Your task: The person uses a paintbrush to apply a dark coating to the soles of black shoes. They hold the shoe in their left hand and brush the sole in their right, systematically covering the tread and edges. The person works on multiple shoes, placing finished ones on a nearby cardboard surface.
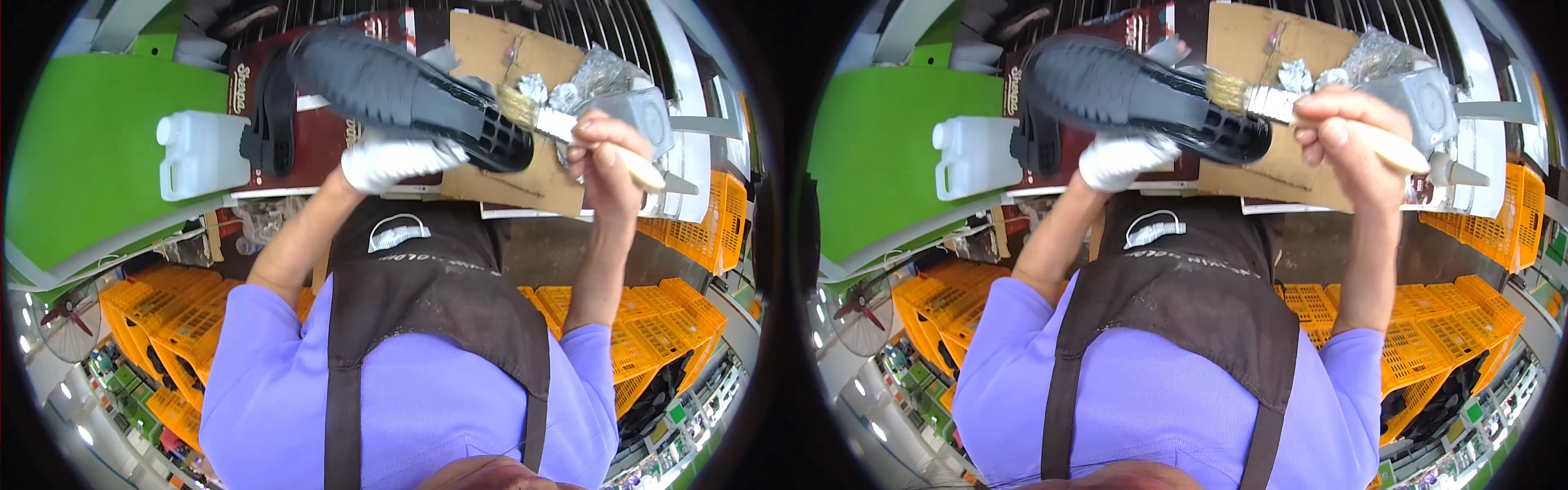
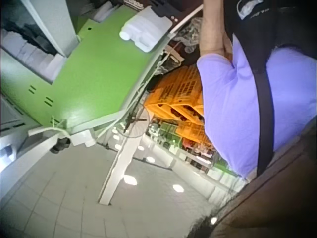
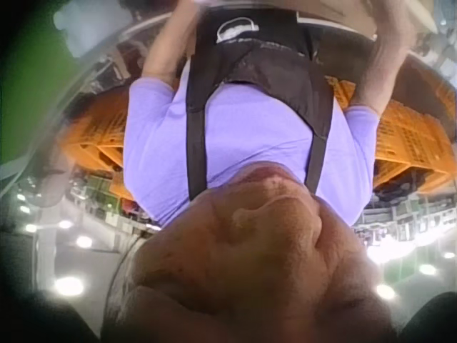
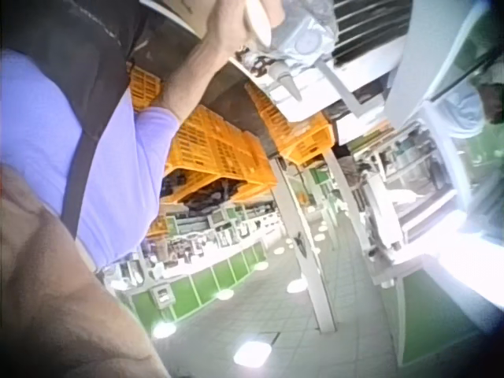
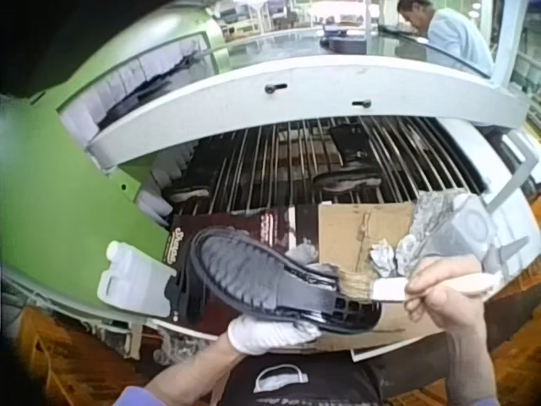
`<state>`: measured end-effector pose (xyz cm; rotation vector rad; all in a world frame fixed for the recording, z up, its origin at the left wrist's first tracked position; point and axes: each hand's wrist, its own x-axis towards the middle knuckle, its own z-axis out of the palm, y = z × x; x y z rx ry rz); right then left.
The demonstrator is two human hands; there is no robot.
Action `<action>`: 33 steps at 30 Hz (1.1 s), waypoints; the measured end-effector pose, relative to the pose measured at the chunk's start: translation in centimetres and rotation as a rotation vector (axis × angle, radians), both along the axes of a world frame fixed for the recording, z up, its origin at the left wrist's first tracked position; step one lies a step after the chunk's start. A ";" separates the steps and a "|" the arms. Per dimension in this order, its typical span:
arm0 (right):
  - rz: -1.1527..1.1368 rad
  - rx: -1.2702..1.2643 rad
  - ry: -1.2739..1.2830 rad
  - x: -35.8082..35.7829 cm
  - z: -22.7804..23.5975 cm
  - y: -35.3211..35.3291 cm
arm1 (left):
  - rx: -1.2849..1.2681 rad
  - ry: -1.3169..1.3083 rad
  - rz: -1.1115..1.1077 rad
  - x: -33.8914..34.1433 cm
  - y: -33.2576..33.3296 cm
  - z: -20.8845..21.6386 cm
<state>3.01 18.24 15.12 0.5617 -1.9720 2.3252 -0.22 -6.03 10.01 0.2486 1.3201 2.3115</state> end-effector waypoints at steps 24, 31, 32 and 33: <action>-0.523 0.518 0.499 3.4 0.1 -8.3 | -0.330 0.654 0.128 1.8 2.2 0.0; -0.441 0.475 0.460 3.5 0.3 -10.0 | -0.111 0.764 0.102 1.5 2.5 -3.1; -0.427 0.452 0.458 3.5 0.4 -10.3 | -0.132 0.742 0.057 1.7 2.4 -4.1; -0.418 0.431 0.452 3.4 0.4 -10.4 | -0.153 0.716 0.002 1.9 2.4 -5.4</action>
